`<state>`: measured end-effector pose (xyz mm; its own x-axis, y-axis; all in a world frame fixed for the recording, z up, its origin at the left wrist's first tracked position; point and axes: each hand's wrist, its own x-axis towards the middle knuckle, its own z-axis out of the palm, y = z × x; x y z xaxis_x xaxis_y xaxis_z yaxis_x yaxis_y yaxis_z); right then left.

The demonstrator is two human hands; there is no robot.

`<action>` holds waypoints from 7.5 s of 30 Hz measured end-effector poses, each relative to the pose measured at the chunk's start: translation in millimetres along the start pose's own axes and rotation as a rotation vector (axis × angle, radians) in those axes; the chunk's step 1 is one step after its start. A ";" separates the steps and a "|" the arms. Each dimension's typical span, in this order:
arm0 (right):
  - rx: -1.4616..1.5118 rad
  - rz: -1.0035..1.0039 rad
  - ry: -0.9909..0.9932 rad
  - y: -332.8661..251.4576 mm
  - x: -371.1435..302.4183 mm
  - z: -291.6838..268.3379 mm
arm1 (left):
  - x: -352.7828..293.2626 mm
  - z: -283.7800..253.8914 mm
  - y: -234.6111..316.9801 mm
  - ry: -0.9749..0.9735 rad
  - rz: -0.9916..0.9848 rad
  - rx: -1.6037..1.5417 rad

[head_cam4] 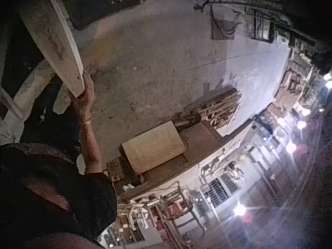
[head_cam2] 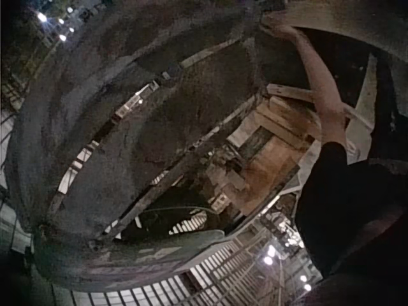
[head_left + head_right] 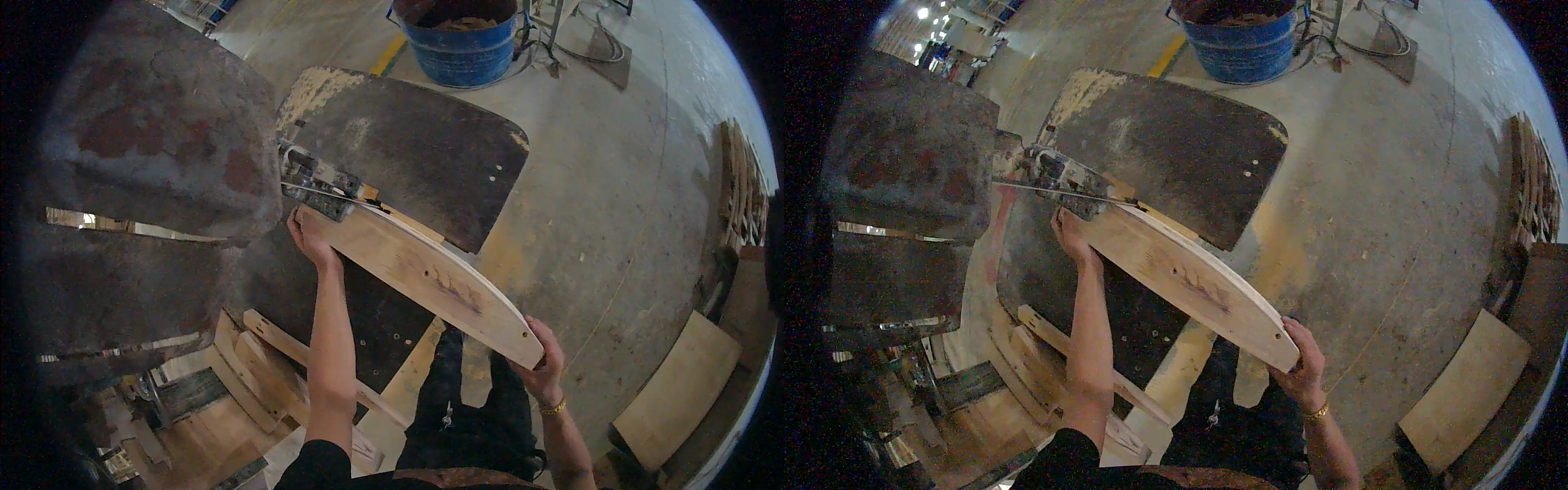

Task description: The person handles several curved wooden pieces, stacking and inspecting them. They then use a band saw to cut the edges of the pieces one by one, guiding the wood through the blade and stacking the finished pieces.

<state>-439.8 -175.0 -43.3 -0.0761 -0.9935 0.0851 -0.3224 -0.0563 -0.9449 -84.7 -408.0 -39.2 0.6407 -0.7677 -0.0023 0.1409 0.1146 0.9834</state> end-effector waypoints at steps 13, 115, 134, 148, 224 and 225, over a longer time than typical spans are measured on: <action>0.016 -0.009 -0.017 -6.7 13.2 18.4 | 25.7 -4.8 -1.1 0.023 0.067 -0.005; -0.040 -0.082 -0.160 -25.6 81.4 83.9 | 110.7 -15.2 17.6 -0.063 0.118 0.082; -0.088 -0.166 -0.103 -20.3 76.6 80.1 | 109.0 -18.2 14.8 -0.040 0.089 0.068; -0.056 -0.171 -0.121 -26.2 86.5 90.5 | 124.2 -28.5 20.4 -0.211 0.206 0.087; -0.042 -0.203 -0.127 -23.6 97.5 104.9 | 147.5 -29.5 11.4 -0.074 0.212 0.027; -0.043 -0.201 -0.132 -24.1 97.8 104.9 | 148.5 -30.5 10.2 -0.053 0.210 0.049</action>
<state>-340.5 -281.2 -45.4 0.1166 -0.9672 0.2258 -0.3588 -0.2531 -0.8985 34.9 -501.6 -35.1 0.6115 -0.7624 0.2119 -0.0291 0.2459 0.9688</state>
